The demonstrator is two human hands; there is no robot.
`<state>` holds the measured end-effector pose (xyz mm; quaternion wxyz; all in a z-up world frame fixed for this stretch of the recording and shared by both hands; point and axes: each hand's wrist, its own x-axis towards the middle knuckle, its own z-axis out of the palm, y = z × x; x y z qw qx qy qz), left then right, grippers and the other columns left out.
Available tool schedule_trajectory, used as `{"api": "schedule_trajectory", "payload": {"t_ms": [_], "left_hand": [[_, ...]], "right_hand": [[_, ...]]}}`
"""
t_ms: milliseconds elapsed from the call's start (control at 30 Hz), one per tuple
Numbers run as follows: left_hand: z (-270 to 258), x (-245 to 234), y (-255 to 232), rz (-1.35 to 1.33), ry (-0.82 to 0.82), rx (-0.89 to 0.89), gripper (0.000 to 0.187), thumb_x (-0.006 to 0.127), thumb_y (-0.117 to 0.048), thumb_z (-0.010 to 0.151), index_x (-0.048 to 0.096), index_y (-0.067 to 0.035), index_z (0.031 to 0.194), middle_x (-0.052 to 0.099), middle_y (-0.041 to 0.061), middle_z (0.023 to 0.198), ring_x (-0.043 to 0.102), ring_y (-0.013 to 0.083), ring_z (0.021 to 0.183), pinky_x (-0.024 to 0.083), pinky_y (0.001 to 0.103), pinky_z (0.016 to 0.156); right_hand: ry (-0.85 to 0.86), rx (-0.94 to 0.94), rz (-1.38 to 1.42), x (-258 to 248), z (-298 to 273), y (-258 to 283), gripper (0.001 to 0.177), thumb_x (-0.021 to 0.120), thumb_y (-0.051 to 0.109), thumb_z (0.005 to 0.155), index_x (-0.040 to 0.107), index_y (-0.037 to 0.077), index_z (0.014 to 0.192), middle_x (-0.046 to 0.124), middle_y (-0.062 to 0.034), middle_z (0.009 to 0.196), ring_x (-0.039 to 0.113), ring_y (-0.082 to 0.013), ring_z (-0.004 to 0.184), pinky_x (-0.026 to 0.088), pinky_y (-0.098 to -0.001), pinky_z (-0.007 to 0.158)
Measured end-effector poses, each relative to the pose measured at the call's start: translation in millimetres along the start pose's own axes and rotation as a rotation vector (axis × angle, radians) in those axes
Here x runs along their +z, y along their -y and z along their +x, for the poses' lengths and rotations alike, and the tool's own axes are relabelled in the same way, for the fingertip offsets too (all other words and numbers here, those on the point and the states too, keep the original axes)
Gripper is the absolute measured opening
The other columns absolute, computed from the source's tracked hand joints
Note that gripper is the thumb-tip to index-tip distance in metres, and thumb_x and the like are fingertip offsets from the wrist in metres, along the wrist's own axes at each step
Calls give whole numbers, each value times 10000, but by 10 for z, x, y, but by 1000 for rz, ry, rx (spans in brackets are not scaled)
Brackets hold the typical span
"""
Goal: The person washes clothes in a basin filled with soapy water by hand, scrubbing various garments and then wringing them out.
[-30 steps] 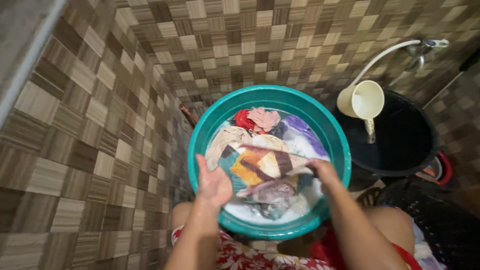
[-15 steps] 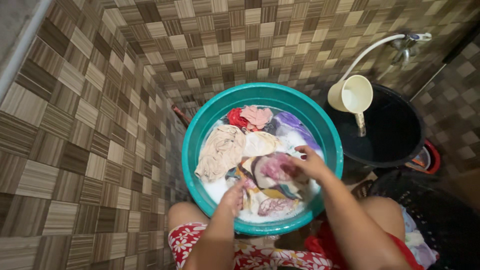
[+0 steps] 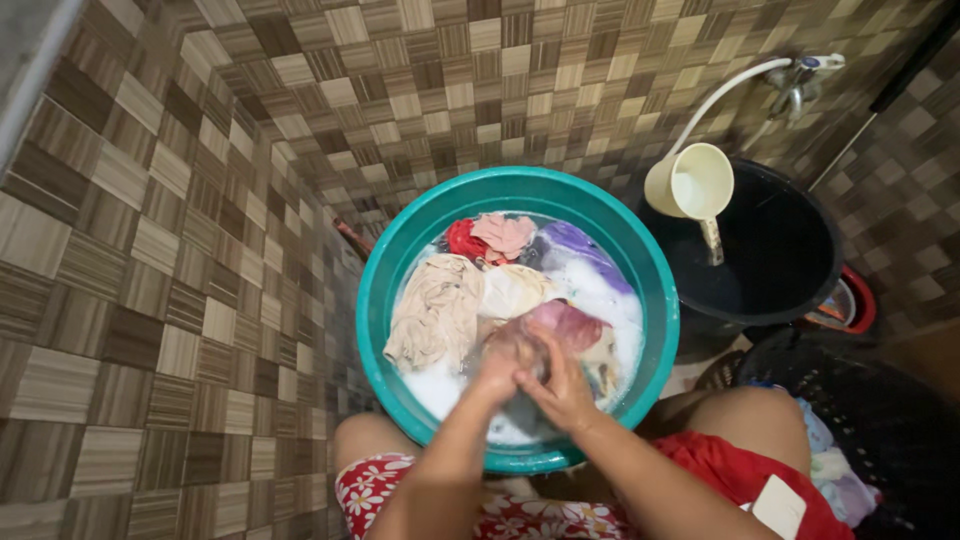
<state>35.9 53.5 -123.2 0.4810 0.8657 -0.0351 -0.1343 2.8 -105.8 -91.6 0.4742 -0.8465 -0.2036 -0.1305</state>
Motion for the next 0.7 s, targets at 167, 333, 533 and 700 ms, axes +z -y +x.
{"api": "schedule_trajectory", "payload": {"t_ms": [167,333,533,700], "left_hand": [[-175,-827,-421,-1623,-121,-178,346,554,-251,890,667,-40,1139,722,139,1073,701,308,996,572,486,922],[-164,-296,-135,-1790,-147,-457,411,524,-376,976,629,-67,1227,694,123,1130,676,309,1013,543,495,936],[-62,208,-146,-1706,93,-374,498,496,-452,984,612,-64,1273,684,132,1173,672,309,1043,540,487,951],[-109,309,-241,-1649,44,-434,570,473,-515,990,597,-62,1312,676,139,1210,669,309,1069,538,480,964]], "right_hand": [[85,246,-459,52,-9,-499,498,763,314,749,721,157,1219,613,-134,1399,542,-347,1273,392,-449,1090],[81,299,442,293,70,-20,347,723,202,794,709,62,1112,709,-114,1138,647,-271,1113,489,-421,1019],[-59,-392,44,510,-113,147,261,706,187,846,753,108,1090,751,-112,1130,690,-292,1098,509,-458,1027],[-140,307,337,186,460,-384,157,756,175,810,739,29,865,723,-209,782,706,-425,653,567,-456,601]]}}
